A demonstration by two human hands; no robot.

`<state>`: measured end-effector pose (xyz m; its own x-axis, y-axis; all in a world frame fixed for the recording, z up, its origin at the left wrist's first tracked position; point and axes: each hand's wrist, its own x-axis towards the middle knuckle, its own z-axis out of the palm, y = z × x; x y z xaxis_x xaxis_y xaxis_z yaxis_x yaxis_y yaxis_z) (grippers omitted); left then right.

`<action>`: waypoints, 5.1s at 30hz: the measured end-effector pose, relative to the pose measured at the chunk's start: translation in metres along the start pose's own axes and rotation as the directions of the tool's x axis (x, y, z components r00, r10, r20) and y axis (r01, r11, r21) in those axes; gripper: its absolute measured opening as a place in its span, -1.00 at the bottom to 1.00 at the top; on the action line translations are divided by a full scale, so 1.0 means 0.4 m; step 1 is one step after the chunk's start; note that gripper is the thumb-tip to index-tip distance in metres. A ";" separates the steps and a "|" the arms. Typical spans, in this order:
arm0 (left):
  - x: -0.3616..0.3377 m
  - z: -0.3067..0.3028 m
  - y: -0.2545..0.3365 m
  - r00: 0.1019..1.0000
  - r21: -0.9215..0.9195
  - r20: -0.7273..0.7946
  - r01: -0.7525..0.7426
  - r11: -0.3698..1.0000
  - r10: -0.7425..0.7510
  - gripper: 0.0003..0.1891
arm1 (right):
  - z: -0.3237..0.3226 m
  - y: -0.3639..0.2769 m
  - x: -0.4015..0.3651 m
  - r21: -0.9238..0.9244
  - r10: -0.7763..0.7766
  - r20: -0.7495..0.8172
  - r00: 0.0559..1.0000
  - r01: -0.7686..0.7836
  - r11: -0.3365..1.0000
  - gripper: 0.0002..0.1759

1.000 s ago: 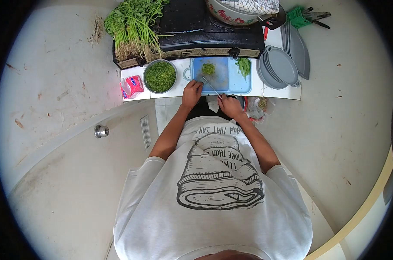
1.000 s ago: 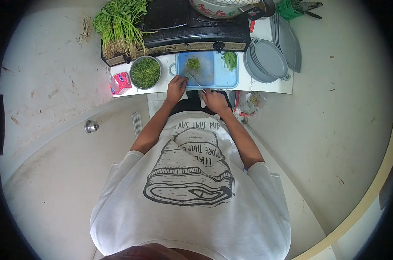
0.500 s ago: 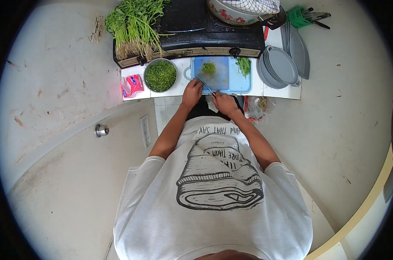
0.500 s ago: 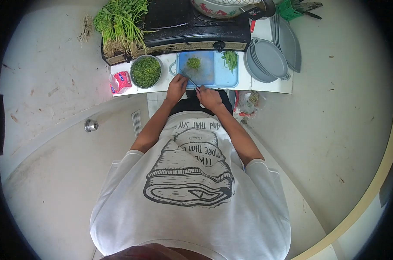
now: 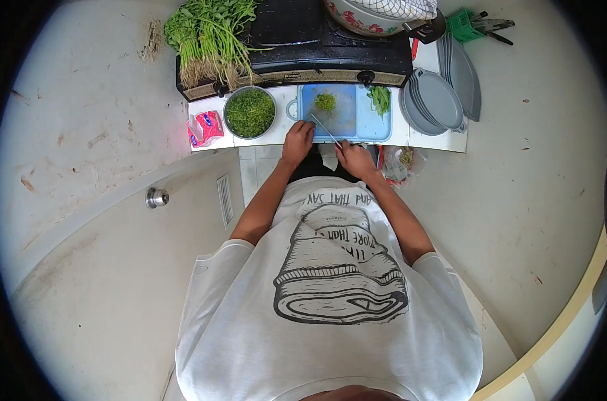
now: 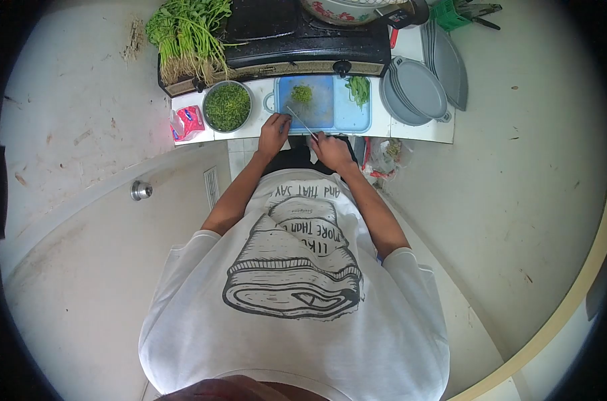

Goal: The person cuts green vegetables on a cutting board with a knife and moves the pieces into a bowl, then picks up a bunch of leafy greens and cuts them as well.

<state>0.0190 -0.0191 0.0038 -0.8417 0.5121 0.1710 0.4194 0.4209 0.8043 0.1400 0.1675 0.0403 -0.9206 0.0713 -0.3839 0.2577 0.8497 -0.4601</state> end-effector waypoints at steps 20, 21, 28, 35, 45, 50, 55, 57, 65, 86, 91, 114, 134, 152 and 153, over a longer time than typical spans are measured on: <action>-0.006 -0.010 -0.031 0.984 0.080 0.115 -0.148 0.986 0.138 -0.81 | 0.013 -0.014 0.011 -0.035 0.022 0.024 0.999 -0.021 0.999 -0.53; -0.007 -0.013 -0.029 0.984 0.080 0.114 -0.148 0.986 0.138 -0.81 | 0.017 -0.009 0.005 -0.036 0.021 0.023 1.000 -0.020 0.999 -0.53; -0.007 -0.013 -0.028 0.985 0.090 0.099 -0.147 0.985 0.138 -0.83 | -0.007 -0.004 0.000 -0.021 0.013 0.037 0.999 -0.013 1.000 -0.51; -0.015 -0.009 -0.032 0.990 0.070 0.084 -0.116 0.991 0.111 -0.80 | -0.012 -0.037 0.005 -0.023 -0.005 0.041 0.999 0.006 1.000 -0.51; -0.013 -0.009 -0.021 0.991 0.106 0.049 -0.130 0.986 0.126 -0.81 | 0.020 -0.043 0.032 -0.061 -0.010 0.025 1.000 0.011 0.998 -0.53; -0.011 -0.005 -0.020 0.996 0.091 0.020 -0.093 0.991 0.091 -0.87 | 0.005 -0.006 0.019 -0.070 0.022 -0.003 1.000 -0.022 0.997 -0.54; -0.016 -0.004 -0.025 0.997 0.066 0.052 -0.067 0.996 0.063 -0.86 | 0.003 -0.007 0.014 -0.033 0.013 0.020 1.000 -0.012 0.999 -0.53; -0.015 -0.007 -0.027 0.996 0.070 0.053 -0.073 0.995 0.070 -0.86 | 0.004 -0.018 0.009 -0.032 -0.014 0.021 1.000 0.014 0.999 -0.53; -0.013 -0.008 -0.017 0.998 0.053 0.048 -0.035 0.998 0.032 -0.84 | 0.023 -0.030 0.009 -0.050 -0.014 0.040 0.999 0.016 0.999 -0.53; -0.010 0.000 -0.018 0.996 -0.031 -0.037 0.077 0.997 -0.078 -0.94 | 0.015 -0.019 0.015 0.019 -0.055 0.001 0.999 0.055 0.998 -0.51; -0.006 -0.005 -0.014 0.996 -0.009 -0.009 0.086 0.996 -0.086 -0.94 | 0.024 -0.032 0.028 -0.054 -0.062 0.008 0.998 0.063 0.997 -0.53; -0.027 -0.019 -0.021 0.989 0.175 0.043 -0.147 0.974 0.142 -0.85 | 0.005 0.001 0.029 -0.023 -0.052 0.029 0.998 0.053 0.998 -0.54; -0.034 -0.010 -0.022 1.000 0.105 -0.023 -0.007 0.994 0.010 -0.87 | 0.040 -0.041 0.054 0.013 -0.084 0.029 0.996 0.084 0.996 -0.53; 0.008 -0.001 -0.021 0.999 0.286 0.022 -0.044 0.957 0.039 -0.90 | -0.014 0.001 0.047 -0.018 -0.033 -0.018 0.999 0.032 0.999 -0.55; 0.009 -0.001 -0.020 0.999 0.284 0.023 -0.043 0.958 0.039 -0.90 | -0.014 -0.004 0.043 -0.019 -0.031 -0.018 0.999 0.031 0.999 -0.55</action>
<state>0.0126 -0.0209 -0.0017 -0.8169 0.5450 0.1888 0.5348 0.5932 0.6018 0.1219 0.1702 0.0388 -0.9332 0.0541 -0.3553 0.2237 0.8612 -0.4564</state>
